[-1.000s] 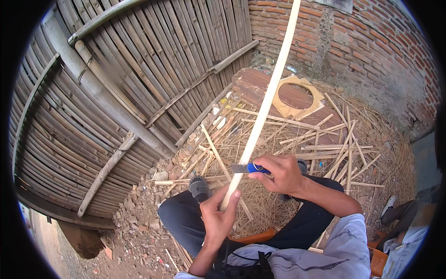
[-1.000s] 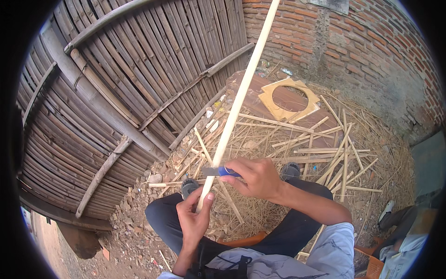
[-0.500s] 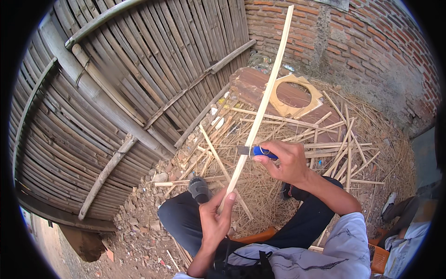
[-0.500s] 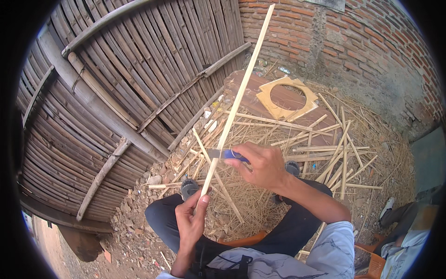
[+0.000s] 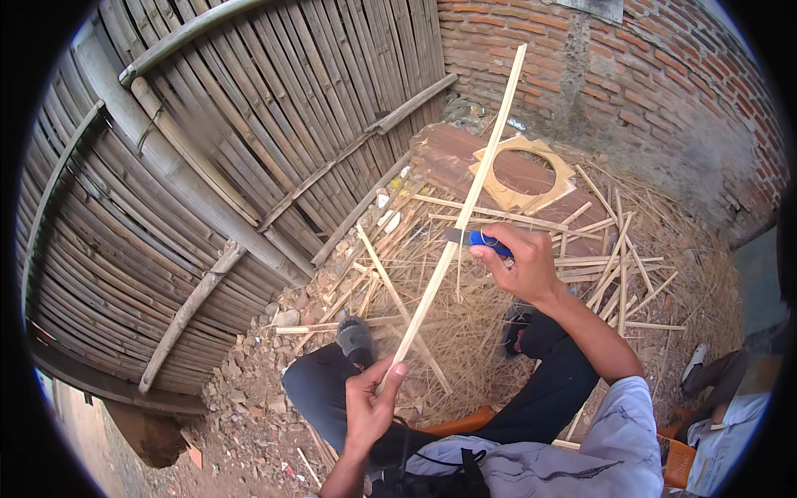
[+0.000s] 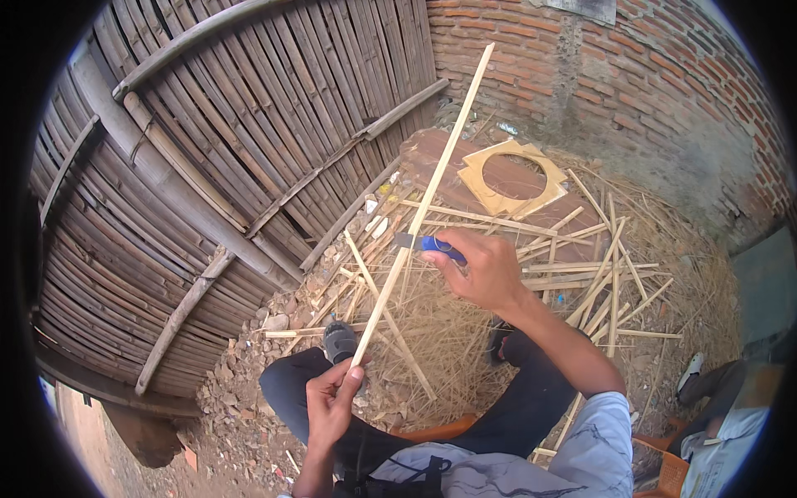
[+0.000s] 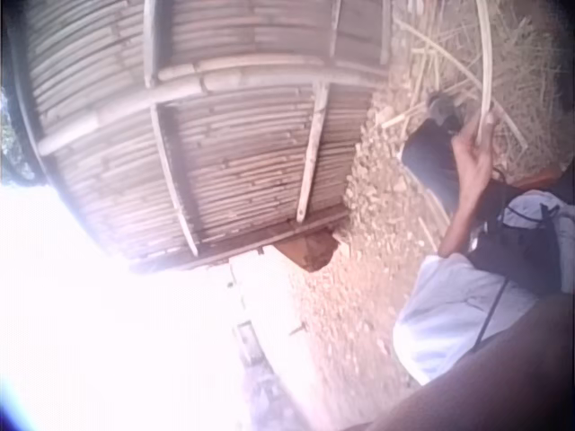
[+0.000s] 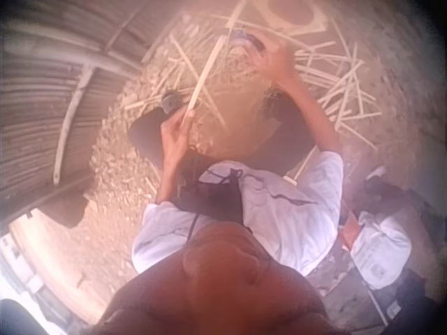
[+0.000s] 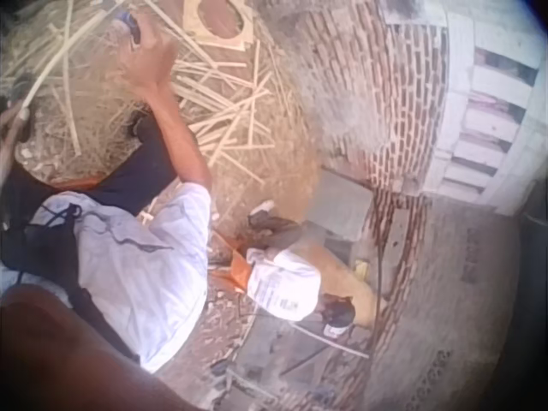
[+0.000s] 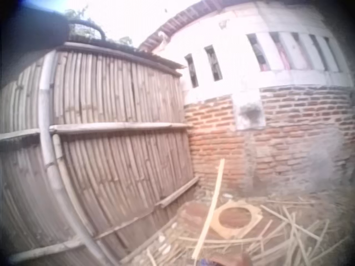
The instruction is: The person sits on the ground and uses a blue utility knife to shave and smooth a long, thin strip of bamboo. They hold the bamboo with one hand and scrape along its length with the other, repeatedly turning the strip to work on different sides.
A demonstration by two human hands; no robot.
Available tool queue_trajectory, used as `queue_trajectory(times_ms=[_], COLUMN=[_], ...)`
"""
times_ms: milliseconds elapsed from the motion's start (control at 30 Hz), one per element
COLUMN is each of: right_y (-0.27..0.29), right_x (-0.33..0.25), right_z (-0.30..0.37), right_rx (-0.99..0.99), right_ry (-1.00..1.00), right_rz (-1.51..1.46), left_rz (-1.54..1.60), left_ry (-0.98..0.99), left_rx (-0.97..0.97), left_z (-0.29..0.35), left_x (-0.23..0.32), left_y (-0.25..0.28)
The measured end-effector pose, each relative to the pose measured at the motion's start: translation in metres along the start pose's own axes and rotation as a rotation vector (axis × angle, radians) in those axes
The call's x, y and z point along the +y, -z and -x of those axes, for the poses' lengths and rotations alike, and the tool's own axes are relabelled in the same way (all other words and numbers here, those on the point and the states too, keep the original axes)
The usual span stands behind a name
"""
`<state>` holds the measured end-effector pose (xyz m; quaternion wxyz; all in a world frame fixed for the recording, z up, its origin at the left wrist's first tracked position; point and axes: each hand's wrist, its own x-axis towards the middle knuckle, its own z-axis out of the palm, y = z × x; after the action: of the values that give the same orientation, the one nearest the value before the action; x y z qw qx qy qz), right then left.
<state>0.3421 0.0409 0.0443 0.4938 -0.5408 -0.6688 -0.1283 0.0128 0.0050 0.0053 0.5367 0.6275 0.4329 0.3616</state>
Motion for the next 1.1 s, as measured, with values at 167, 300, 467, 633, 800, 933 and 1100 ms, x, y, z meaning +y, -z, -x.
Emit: queue_trajectory(times_ms=[167,300,467,633,800,933,1100], right_y=[0.024,0.02,0.029,0.025,0.046,0.043,0.041], right_x=[0.035,0.065,0.123,0.157,0.214,0.218,0.182], right_z=[-0.018,-0.016,-0.022,-0.016,-0.004,0.023,0.024], right_rx=[-0.034,0.033,0.085,0.108,0.21,-0.283,-0.57], right_ry=[-0.221,-0.274,-0.429,-0.491,-0.663,-0.708,-0.722], right_rz=[0.11,0.071,0.174,0.201,0.184,0.379,0.487], left_rz=[0.008,0.004,0.008,0.002,0.038,-0.21,-0.466], left_ry=[0.107,0.147,0.276,0.419,0.441,0.274,0.14], left_rx=[-0.056,-0.092,-0.157,-0.19,-0.158,0.088,0.257], left_z=[0.017,0.025,0.044,0.057,0.072,0.071,0.054], left_x=[-0.006,-0.017,-0.021,-0.019,-0.031,-0.034,-0.019], left_y=[0.022,0.037,0.059,0.082,0.115,0.12,0.102])
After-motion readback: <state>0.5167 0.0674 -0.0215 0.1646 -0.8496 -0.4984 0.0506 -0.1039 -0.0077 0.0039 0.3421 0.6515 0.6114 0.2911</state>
